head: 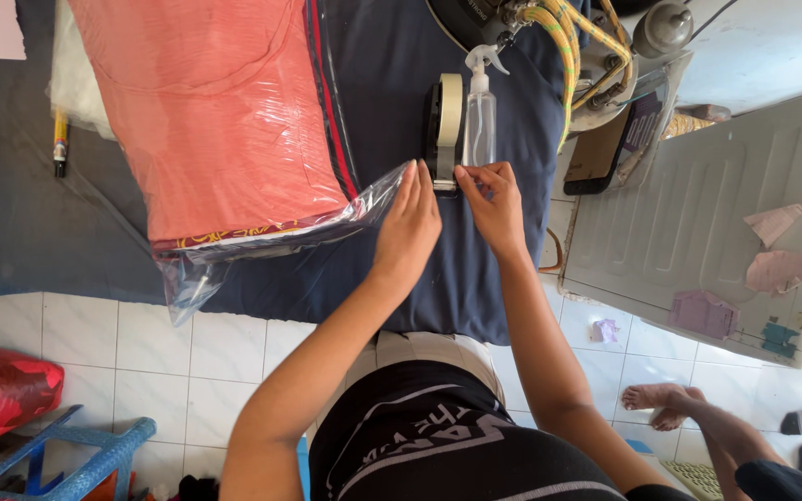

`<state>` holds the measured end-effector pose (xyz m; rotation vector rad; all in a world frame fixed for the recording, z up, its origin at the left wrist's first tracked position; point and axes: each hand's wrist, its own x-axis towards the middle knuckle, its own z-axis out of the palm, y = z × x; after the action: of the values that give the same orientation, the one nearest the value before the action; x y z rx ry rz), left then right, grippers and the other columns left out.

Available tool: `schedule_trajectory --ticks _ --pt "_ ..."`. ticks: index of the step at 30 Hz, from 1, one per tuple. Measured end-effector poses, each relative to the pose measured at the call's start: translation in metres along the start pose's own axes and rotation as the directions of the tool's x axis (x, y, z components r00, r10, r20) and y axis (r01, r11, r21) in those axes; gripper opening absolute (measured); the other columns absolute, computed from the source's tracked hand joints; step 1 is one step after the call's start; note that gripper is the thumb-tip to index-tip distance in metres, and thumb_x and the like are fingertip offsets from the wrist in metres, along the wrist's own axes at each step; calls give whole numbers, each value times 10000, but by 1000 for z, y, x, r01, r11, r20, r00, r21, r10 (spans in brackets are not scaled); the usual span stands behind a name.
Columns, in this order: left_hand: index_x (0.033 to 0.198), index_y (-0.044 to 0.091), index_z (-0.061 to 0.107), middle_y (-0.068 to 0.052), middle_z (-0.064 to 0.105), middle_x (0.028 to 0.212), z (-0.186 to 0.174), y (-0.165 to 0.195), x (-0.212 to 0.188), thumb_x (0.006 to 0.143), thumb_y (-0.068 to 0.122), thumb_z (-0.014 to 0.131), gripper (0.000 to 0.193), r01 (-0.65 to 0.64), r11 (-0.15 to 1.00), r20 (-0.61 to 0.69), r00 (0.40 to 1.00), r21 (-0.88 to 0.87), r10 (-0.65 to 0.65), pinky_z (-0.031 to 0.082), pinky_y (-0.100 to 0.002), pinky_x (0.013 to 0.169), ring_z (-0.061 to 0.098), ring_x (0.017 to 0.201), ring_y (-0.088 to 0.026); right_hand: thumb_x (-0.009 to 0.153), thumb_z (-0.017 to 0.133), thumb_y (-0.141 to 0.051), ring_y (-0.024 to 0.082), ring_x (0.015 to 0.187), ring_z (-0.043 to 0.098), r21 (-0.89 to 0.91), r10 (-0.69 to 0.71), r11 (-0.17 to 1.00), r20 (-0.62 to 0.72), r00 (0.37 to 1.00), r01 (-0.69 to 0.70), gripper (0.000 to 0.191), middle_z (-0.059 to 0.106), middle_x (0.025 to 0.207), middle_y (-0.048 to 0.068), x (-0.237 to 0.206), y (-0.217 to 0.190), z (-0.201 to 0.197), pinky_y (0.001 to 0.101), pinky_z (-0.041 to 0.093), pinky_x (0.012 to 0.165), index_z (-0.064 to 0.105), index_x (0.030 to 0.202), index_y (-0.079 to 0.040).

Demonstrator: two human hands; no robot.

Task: The person wraps a stack of folded clothes in clear plastic wrap and secures it with tape. They smooth the plastic, fold the edges, and apply tape to seal the package on a work table.

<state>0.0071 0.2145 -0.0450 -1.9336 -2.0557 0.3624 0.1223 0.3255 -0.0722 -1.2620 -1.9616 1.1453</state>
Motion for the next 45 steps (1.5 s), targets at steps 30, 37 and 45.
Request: schedule_trajectory --ticks 30,37,45 --pt "1203 10 640 -79 658 1060 69 5 12 908 56 648 299 139 612 -66 951 -779 -301 502 -394 825 671 985 -251 881 822 -289 64 721 469 221 363 891 176 915 -397 303 544 833 -19 -55 -6 -5 230 375 636 777 870 10" --pt "1385 -59 512 -219 624 1251 61 5 6 810 -100 573 579 96 516 -82 947 -851 -311 532 -398 890 649 1100 -364 889 803 -308 44 758 550 308 399 842 197 895 -443 331 593 857 -31 -63 20 10 196 444 690 762 910 20" --pt "1457 -56 395 -184 646 1137 67 29 -6 936 91 763 653 281 -84 289 852 -956 -436 565 -345 844 714 987 -248 891 802 -349 53 598 505 324 470 792 216 856 -517 380 588 712 -21 -54 32 27 218 411 516 725 956 17"
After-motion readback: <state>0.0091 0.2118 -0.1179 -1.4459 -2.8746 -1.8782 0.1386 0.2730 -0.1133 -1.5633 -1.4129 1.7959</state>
